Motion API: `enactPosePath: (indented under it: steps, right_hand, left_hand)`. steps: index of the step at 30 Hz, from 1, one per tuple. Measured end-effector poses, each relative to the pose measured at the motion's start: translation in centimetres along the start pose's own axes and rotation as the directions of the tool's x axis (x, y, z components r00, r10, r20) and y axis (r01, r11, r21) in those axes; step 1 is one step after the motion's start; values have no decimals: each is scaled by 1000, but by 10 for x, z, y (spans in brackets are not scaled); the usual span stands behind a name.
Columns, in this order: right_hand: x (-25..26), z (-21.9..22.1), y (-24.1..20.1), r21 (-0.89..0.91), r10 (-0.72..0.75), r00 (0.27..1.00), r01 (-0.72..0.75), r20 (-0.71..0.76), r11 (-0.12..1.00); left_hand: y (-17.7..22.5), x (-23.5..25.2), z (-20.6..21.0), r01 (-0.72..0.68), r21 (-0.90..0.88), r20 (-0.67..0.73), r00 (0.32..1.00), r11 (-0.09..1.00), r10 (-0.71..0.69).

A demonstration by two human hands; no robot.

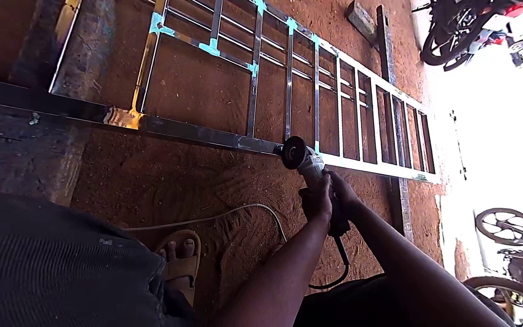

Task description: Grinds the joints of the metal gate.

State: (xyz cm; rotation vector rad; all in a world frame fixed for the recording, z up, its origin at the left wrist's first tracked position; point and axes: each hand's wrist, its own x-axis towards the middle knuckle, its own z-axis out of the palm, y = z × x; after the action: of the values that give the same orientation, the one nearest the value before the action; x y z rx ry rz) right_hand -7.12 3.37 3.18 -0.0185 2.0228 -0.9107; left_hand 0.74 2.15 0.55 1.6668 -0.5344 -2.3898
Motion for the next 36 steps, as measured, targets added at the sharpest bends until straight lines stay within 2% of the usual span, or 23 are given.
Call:
enactPosePath:
  steps: [4,10,15,20,25,30,36]
  right_hand:
    - [-1,-1,1,112,28,999,-24,-31,993]
    - [1,2,2,-62,-2,999,0,-41,998]
    - [2,-2,6,80,21,997,-15,-75,997]
    - [8,-3,10,-73,8,997,-14,-79,997]
    - [8,-9,14,23,26,996,-24,-90,999]
    - [7,-4,11,-27,-4,1000,4,-25,1000]
    - [-1,-8,11,18,40,994,-38,-105,999]
  left_hand:
    - [7,5,-2,40,48,88,995,998,-44]
    - [-3,2,-3,-5,-21,0,1000,1000,5]
    - [3,9,-2,30,57,90,995,998,-35]
    - [-8,4,-2,-7,-10,15,1000,1000,7]
    - [-2,5,-2,43,44,78,996,998,-46]
    - [-8,0,-2,-7,17,-4,1000,1000,7]
    - [-3,-3,-1,60,66,64,996,996,-64]
